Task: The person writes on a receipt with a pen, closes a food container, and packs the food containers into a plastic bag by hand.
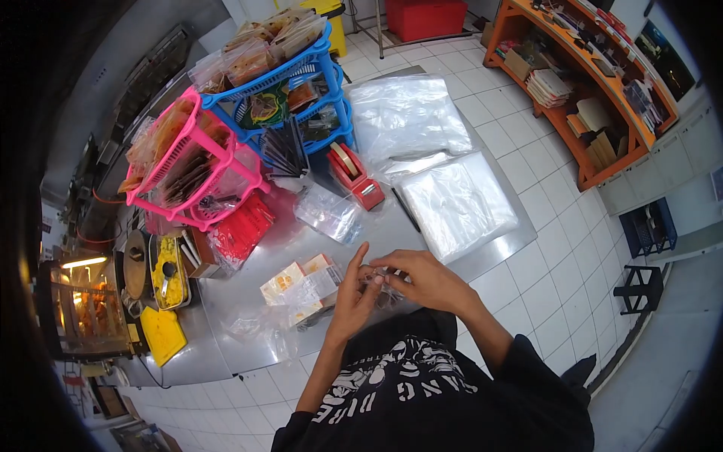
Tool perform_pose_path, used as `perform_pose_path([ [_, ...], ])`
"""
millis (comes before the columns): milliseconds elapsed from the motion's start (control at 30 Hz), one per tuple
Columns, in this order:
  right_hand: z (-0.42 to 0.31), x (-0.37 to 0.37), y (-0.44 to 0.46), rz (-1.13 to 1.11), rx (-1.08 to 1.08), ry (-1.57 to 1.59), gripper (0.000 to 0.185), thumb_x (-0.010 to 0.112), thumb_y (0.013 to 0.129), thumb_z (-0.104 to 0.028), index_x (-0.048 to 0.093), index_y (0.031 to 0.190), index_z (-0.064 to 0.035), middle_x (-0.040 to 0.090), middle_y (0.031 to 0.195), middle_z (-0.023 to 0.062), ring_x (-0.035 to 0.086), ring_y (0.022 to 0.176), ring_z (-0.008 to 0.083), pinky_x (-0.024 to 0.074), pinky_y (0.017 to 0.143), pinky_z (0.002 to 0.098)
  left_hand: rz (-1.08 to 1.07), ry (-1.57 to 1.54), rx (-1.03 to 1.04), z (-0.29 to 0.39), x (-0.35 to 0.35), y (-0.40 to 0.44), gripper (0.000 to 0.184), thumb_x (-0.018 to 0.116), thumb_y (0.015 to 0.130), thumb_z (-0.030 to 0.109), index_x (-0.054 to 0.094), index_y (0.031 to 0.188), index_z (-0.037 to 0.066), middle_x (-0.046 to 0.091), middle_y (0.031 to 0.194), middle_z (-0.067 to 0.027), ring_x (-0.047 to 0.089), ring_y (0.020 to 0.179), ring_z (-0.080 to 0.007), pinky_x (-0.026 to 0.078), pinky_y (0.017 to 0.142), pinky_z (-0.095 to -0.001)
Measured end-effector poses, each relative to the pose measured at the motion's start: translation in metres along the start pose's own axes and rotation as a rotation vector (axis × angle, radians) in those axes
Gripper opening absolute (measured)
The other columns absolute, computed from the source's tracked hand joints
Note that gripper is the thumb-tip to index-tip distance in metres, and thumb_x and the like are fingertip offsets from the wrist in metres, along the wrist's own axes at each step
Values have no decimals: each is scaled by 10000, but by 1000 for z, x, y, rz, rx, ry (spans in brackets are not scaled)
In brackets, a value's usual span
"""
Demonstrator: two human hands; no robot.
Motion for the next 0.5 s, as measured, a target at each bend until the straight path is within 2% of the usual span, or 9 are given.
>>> perform_pose_path([
  [67,9,1,2,-34,-50,-92,190,633,868,-85,670,1033,2,637,942,164,644,845,322,510,757,380,-6,-49,-76,-1,-3,-2,564,542,969,97,287,1470,56,651,962,-86,605,803,-110,486,692,-248],
  [167,14,-1,6,-69,30,-193,212,669,852,-113,680,1047,-30,671,940,137,663,827,296,523,742,358,21,64,-55,4,-3,-3,485,519,986,129,329,1420,25,648,964,-105,618,816,-132,490,712,-257],
  [267,7,4,8,7,19,-117,195,662,856,-109,682,1034,-34,670,913,125,663,822,287,520,728,368,7,151,46,-4,-5,-3,444,497,998,145,310,1377,11,642,961,-125,636,830,-172,498,744,-293],
  [367,5,6,10,-55,-94,-160,168,665,851,-109,680,995,-23,661,896,132,657,805,294,517,721,374,-1,205,79,5,-3,-5,441,476,1004,134,256,1367,16,638,964,-143,645,830,-210,499,767,-332],
  [467,8,3,12,-113,-88,-294,178,647,860,-126,657,999,-16,654,899,138,645,804,317,513,726,387,21,214,46,3,-3,-5,451,463,1006,122,222,1374,22,644,989,-152,642,811,-221,497,777,-346],
  [500,8,4,12,-107,-88,-303,169,636,866,-130,647,984,-9,646,895,142,639,806,326,509,727,392,27,218,52,2,-3,-4,448,475,998,103,229,1360,9,636,965,-141,630,819,-197,493,771,-317],
])
Point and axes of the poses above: each hand's wrist, its own y-axis towards the middle knuckle, its own x-axis out of the palm, z = x × y, the point moved 3 cm from there along y, towards the middle knuckle
